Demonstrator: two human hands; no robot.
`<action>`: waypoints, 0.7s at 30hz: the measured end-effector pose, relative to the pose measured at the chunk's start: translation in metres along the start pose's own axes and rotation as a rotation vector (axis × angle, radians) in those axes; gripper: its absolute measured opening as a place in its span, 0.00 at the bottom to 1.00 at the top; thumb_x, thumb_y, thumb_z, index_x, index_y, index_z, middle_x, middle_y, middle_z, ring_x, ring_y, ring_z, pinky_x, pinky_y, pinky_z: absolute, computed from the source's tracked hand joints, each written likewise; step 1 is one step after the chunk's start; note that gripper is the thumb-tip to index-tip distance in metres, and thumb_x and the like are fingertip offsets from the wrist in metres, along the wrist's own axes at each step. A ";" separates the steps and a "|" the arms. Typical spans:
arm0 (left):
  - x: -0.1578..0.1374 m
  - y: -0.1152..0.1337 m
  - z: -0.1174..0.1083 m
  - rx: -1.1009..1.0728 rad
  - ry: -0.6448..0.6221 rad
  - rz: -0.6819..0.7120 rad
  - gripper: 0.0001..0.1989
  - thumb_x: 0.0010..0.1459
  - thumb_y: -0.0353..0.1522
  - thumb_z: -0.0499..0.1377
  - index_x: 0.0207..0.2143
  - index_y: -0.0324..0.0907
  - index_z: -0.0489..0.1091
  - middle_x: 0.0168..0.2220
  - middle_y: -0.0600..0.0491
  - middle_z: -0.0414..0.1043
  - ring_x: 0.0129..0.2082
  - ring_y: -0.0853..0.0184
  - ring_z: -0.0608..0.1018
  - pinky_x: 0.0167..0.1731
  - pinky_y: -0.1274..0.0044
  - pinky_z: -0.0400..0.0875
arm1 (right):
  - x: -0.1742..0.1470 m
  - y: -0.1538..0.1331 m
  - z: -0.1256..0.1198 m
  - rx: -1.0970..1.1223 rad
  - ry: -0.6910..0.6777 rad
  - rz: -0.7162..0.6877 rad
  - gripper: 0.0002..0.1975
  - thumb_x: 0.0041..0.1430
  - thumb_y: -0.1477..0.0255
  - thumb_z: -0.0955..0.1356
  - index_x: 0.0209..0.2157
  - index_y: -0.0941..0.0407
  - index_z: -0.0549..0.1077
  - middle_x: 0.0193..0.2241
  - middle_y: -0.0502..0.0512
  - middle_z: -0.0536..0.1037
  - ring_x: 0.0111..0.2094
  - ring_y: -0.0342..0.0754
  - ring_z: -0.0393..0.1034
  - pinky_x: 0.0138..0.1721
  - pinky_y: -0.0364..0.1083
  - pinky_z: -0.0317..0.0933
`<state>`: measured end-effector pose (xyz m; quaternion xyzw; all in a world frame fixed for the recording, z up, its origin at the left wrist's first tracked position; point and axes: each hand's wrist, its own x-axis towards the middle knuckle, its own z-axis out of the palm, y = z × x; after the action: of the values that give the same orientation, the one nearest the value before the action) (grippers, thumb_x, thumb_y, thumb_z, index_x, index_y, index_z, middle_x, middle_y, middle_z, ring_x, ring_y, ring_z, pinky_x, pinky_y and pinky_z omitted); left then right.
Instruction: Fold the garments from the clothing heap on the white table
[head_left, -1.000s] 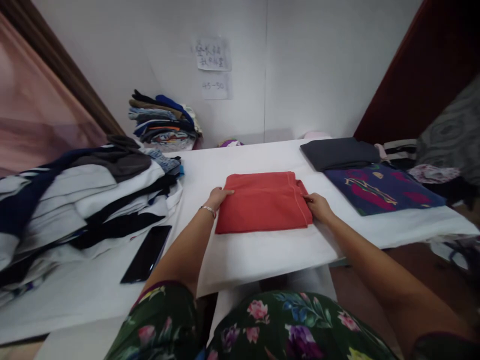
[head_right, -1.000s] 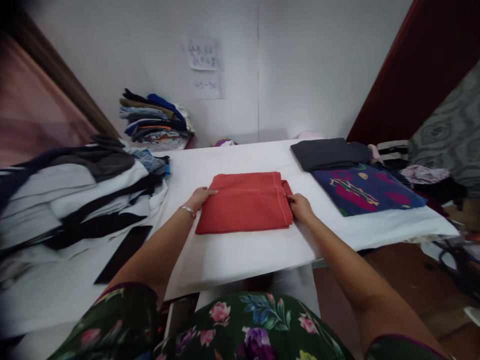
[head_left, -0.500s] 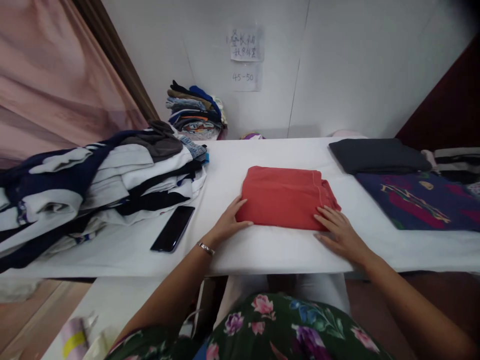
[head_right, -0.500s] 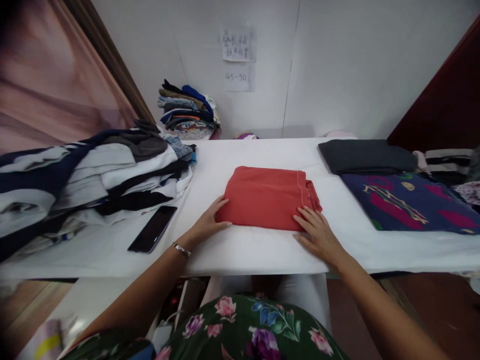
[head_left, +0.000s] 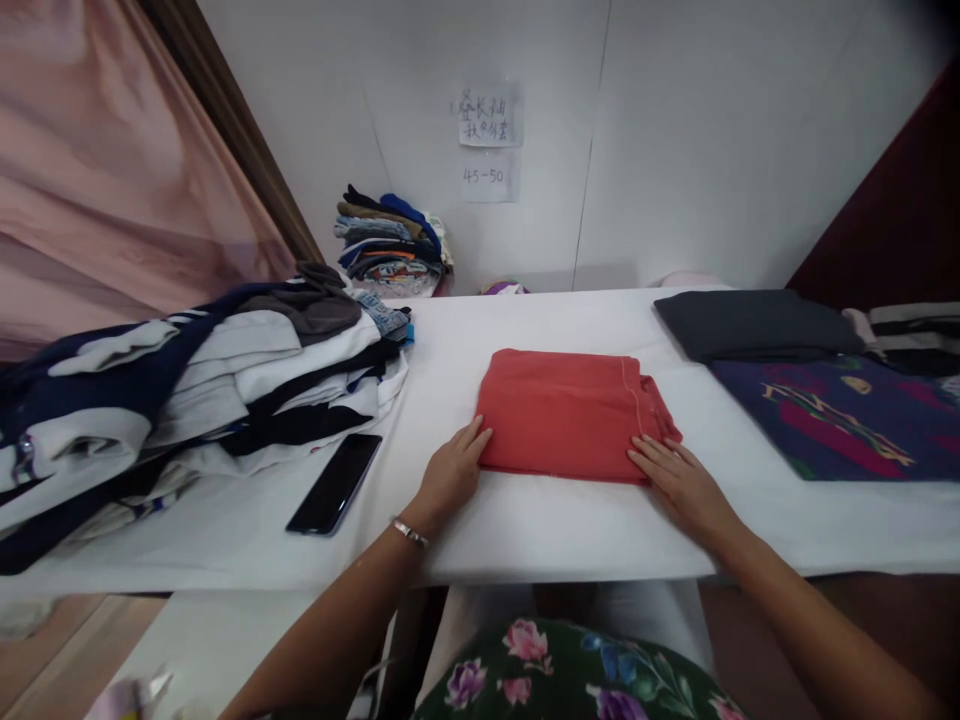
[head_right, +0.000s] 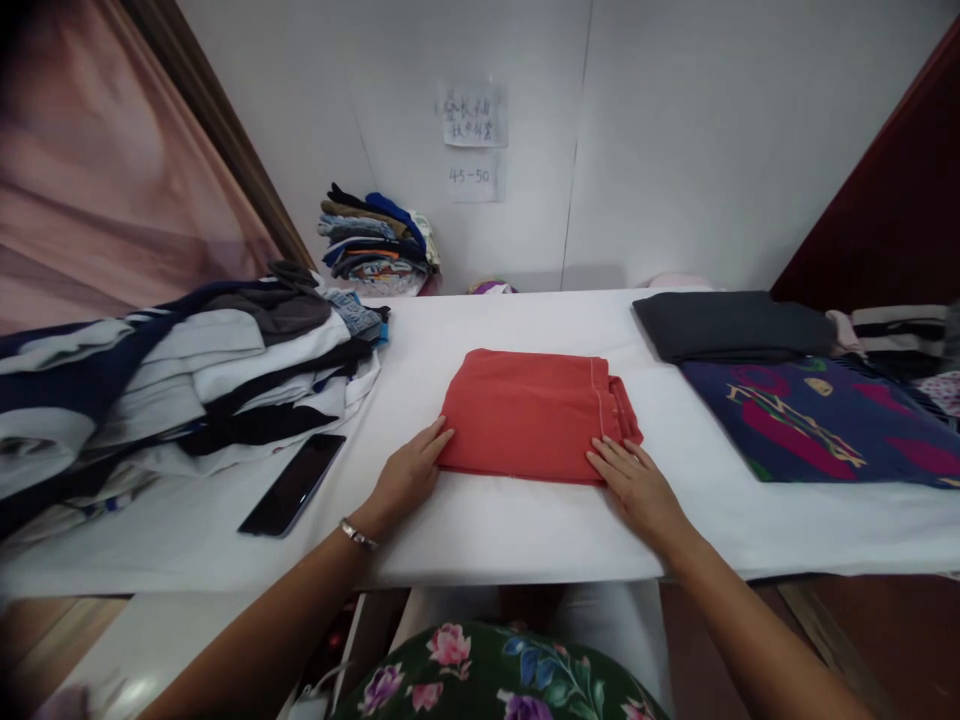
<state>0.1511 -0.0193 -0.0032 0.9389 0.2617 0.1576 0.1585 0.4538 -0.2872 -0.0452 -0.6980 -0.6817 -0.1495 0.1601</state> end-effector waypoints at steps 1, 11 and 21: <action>0.000 -0.001 0.001 0.009 -0.002 -0.002 0.35 0.50 0.19 0.52 0.60 0.47 0.65 0.66 0.51 0.54 0.64 0.58 0.63 0.63 0.64 0.60 | -0.001 0.001 0.001 0.001 -0.004 -0.001 0.25 0.62 0.79 0.58 0.59 0.53 0.67 0.59 0.60 0.68 0.60 0.52 0.62 0.58 0.60 0.57; -0.003 -0.013 -0.008 -0.131 -0.060 -0.012 0.41 0.42 0.19 0.53 0.59 0.53 0.66 0.65 0.55 0.55 0.62 0.58 0.67 0.60 0.63 0.63 | -0.008 0.001 0.006 0.035 -0.044 0.015 0.28 0.63 0.76 0.58 0.64 0.47 0.60 0.61 0.57 0.64 0.62 0.54 0.59 0.57 0.62 0.59; 0.120 -0.042 -0.035 -0.493 0.104 -0.273 0.17 0.55 0.37 0.56 0.46 0.45 0.76 0.51 0.52 0.76 0.55 0.61 0.73 0.59 0.69 0.62 | 0.073 0.025 -0.020 0.319 0.106 0.296 0.20 0.65 0.64 0.60 0.56 0.47 0.71 0.60 0.54 0.68 0.60 0.55 0.62 0.59 0.60 0.60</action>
<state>0.2167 0.0873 0.0381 0.8189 0.3471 0.2416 0.3880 0.4811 -0.2297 0.0034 -0.7474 -0.5776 -0.0514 0.3242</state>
